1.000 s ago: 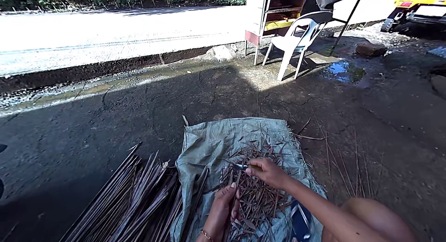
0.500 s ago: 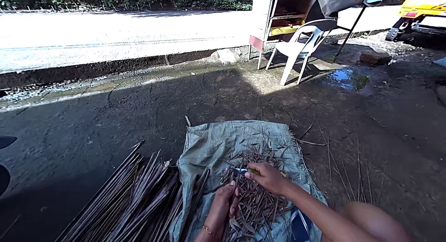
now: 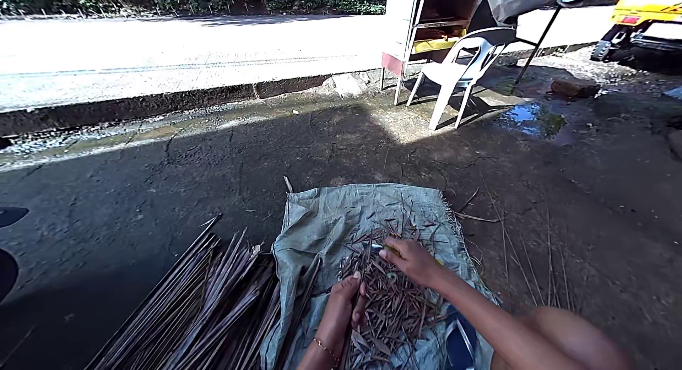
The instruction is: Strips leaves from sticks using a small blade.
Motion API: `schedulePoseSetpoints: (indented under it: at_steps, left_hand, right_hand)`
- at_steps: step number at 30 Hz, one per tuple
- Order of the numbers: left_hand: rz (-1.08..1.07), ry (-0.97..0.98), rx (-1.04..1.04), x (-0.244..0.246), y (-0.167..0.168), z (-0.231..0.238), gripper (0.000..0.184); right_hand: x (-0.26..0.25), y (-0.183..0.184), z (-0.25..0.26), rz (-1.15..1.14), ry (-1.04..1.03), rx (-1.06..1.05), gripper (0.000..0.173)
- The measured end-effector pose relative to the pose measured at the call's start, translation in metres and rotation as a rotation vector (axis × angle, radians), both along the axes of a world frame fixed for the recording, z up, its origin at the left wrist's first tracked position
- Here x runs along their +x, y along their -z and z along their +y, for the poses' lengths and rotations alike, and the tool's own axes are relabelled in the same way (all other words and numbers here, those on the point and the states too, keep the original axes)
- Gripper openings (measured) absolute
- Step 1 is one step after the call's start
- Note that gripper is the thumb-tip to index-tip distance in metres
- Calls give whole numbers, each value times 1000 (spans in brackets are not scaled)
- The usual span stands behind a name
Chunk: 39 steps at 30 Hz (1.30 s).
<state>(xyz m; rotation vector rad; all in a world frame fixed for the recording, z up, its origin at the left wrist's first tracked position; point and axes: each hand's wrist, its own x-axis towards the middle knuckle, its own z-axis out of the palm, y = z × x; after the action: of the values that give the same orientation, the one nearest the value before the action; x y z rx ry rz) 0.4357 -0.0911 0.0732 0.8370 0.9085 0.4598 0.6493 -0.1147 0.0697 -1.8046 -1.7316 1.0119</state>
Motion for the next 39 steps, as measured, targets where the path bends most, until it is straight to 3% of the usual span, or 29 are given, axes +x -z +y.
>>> schedulePoseSetpoints:
  at_steps: [4,11,20,24,28,32,39]
  left_hand:
    - [-10,11,0,-5,0,-3,49]
    - [38,-4,66,-2,2,-4,44]
    - [156,37,258,0,5,-8,37]
    - [180,59,232,0,5,-5,37]
    - [128,40,127,-1,5,3,41]
    - [138,165,185,-3,4,3,45]
    - [215,363,256,-16,-10,0,32]
  right_hand:
    - [34,-4,11,4,286,87,37]
    - [-28,-11,-15,49,-123,-6,38]
    - [5,-16,5,-32,245,-27,39]
    - [-8,-8,-6,118,96,20,37]
    - [-41,-2,-18,268,-18,-61,41]
    - [-27,9,-9,310,145,3,40]
    - [-5,5,1,507,406,117,37]
